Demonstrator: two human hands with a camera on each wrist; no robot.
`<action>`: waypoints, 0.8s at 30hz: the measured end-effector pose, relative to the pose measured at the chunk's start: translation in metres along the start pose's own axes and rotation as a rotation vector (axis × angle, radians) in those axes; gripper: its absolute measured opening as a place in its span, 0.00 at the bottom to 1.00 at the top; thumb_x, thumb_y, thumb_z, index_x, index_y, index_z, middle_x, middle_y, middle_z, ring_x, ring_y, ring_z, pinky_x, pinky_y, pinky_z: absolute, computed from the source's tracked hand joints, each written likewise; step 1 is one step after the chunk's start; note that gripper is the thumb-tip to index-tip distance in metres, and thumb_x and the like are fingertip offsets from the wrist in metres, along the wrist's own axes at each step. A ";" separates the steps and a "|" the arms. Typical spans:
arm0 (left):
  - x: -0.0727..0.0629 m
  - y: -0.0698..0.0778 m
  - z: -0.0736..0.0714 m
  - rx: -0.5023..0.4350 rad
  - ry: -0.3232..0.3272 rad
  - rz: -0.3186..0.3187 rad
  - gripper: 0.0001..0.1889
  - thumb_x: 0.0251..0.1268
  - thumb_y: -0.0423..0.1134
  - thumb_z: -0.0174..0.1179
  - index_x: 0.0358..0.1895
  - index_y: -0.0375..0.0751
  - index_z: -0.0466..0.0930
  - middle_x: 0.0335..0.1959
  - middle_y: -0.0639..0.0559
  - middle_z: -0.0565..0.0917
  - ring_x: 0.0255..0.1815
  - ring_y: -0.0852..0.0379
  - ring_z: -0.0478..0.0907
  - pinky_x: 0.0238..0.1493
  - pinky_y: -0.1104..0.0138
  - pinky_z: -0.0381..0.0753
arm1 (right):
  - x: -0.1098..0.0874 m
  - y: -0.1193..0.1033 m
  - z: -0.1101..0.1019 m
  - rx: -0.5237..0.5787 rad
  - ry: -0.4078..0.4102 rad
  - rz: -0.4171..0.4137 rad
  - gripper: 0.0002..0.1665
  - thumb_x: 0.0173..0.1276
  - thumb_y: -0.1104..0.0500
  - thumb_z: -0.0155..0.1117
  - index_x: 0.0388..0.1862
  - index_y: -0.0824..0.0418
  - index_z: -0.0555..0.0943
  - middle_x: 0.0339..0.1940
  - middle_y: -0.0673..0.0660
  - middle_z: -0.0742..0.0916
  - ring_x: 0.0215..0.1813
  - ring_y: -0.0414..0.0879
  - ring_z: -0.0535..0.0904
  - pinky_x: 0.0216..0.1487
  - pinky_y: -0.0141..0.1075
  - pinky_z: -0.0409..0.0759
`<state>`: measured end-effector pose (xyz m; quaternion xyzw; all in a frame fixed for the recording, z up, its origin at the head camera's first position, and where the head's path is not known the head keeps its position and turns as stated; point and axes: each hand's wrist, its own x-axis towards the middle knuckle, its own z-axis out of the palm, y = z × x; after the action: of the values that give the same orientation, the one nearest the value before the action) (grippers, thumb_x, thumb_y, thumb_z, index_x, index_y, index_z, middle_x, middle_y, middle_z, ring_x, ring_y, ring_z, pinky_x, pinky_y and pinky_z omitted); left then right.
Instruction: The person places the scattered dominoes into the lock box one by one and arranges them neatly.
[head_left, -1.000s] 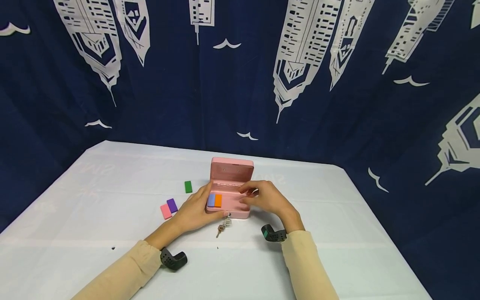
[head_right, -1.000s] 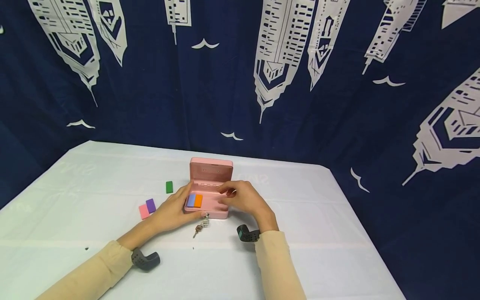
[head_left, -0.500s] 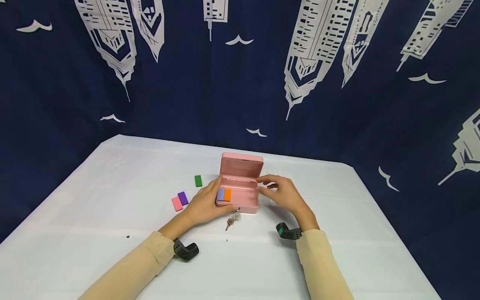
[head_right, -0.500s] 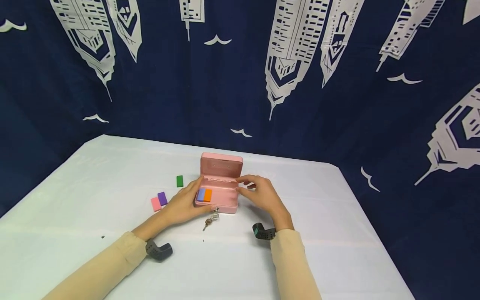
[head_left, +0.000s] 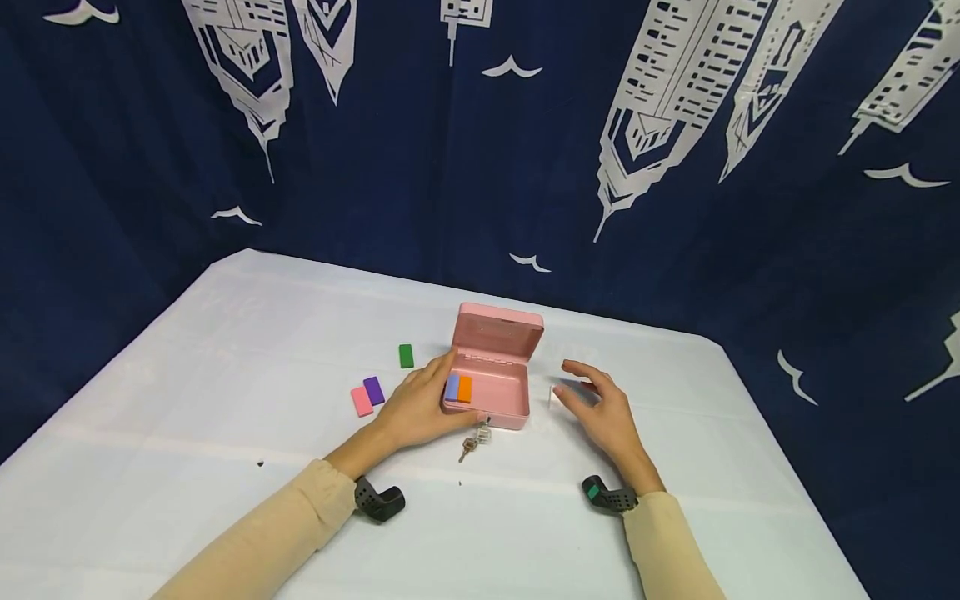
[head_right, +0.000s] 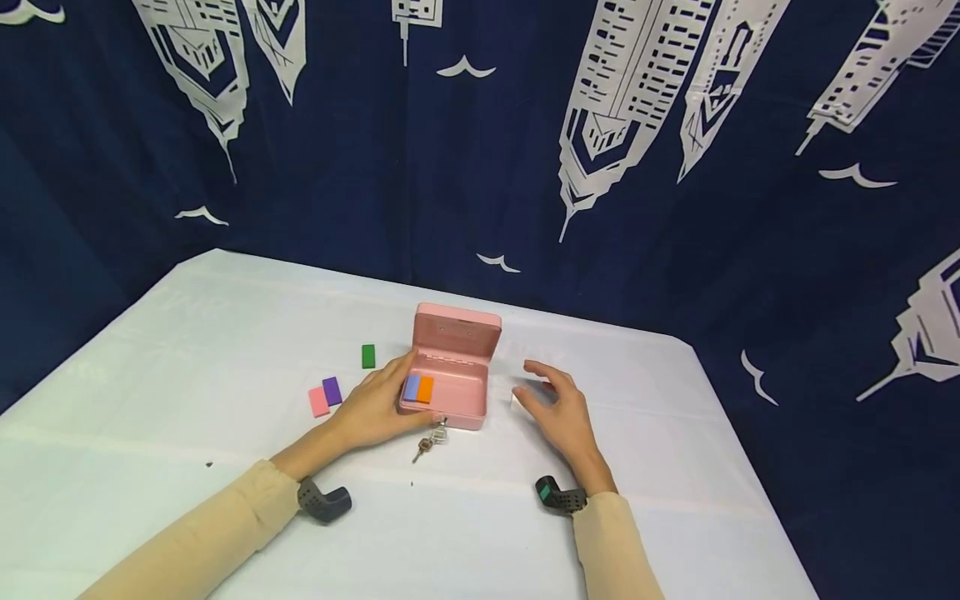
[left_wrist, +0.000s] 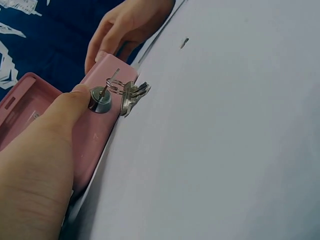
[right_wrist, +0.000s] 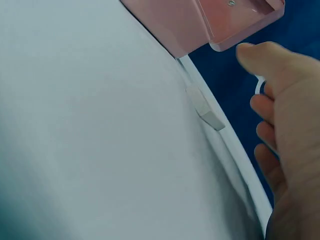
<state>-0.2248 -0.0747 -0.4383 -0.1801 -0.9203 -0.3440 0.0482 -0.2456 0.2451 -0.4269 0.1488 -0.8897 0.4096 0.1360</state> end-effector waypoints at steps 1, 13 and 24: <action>0.000 0.000 0.000 -0.006 -0.001 0.003 0.61 0.56 0.73 0.66 0.85 0.50 0.45 0.81 0.47 0.62 0.74 0.37 0.67 0.73 0.42 0.68 | -0.001 0.001 0.000 -0.001 0.000 0.015 0.30 0.70 0.51 0.74 0.68 0.57 0.79 0.65 0.54 0.84 0.69 0.49 0.75 0.70 0.44 0.73; 0.003 -0.001 -0.006 -0.022 0.005 0.009 0.62 0.54 0.72 0.68 0.85 0.48 0.46 0.81 0.45 0.63 0.76 0.37 0.66 0.74 0.41 0.66 | 0.001 0.004 0.004 -0.019 -0.062 0.050 0.32 0.70 0.51 0.73 0.70 0.57 0.77 0.68 0.57 0.82 0.72 0.54 0.72 0.74 0.50 0.70; 0.004 0.000 -0.001 -0.038 0.002 0.017 0.61 0.54 0.71 0.68 0.85 0.48 0.46 0.81 0.46 0.63 0.75 0.38 0.67 0.75 0.42 0.66 | -0.001 0.007 0.002 -0.061 -0.072 0.051 0.32 0.70 0.51 0.73 0.69 0.59 0.78 0.68 0.59 0.81 0.70 0.57 0.74 0.72 0.52 0.72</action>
<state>-0.2289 -0.0744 -0.4368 -0.1883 -0.9121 -0.3610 0.0487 -0.2473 0.2483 -0.4337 0.1363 -0.9096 0.3801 0.0978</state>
